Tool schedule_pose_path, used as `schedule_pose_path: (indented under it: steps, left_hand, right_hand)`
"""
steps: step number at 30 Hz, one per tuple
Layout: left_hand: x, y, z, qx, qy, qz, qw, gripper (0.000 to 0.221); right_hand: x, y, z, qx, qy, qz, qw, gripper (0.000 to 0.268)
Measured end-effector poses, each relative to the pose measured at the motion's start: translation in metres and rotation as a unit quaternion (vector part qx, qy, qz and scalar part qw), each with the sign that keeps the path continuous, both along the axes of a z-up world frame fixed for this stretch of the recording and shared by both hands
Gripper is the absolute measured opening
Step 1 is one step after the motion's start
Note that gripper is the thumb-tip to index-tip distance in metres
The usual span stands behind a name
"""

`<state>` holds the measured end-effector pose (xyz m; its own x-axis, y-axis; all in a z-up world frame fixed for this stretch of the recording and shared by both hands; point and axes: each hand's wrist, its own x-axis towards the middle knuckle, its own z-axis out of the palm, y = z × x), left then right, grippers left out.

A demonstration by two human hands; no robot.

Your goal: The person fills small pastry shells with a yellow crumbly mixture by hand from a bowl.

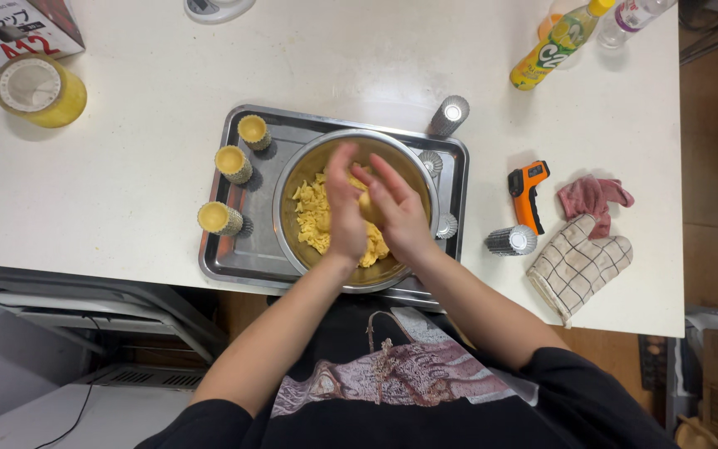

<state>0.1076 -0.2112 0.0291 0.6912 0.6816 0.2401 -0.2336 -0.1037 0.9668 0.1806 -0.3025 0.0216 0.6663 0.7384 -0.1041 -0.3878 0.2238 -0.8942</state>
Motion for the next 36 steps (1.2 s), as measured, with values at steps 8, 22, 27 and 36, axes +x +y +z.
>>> schedule_pose_path:
  steps: [8, 22, 27, 36]
  left_hand:
    - [0.031, -0.005, 0.034, 0.163, 0.026, -0.038, 0.986, 0.081]
    - [0.051, -0.004, 0.050, 0.177, -0.043, -0.002, 0.983, 0.086]
    - [0.043, -0.007, 0.055, 0.191, 0.004, 0.027, 0.981, 0.091]
    - [0.045, 0.016, 0.045, -0.085, -0.099, -0.174, 0.976, 0.094]
  right_hand:
    - [0.008, -0.014, 0.049, 0.034, 0.025, 0.075, 0.996, 0.085]
    - [0.030, 0.004, 0.079, 0.094, -0.014, 0.179, 0.979, 0.114]
    - [0.023, 0.022, 0.083, 0.122, -0.045, 0.169, 0.977, 0.114]
    - [0.026, -0.002, 0.064, 0.152, 0.177, 0.091, 0.968, 0.111]
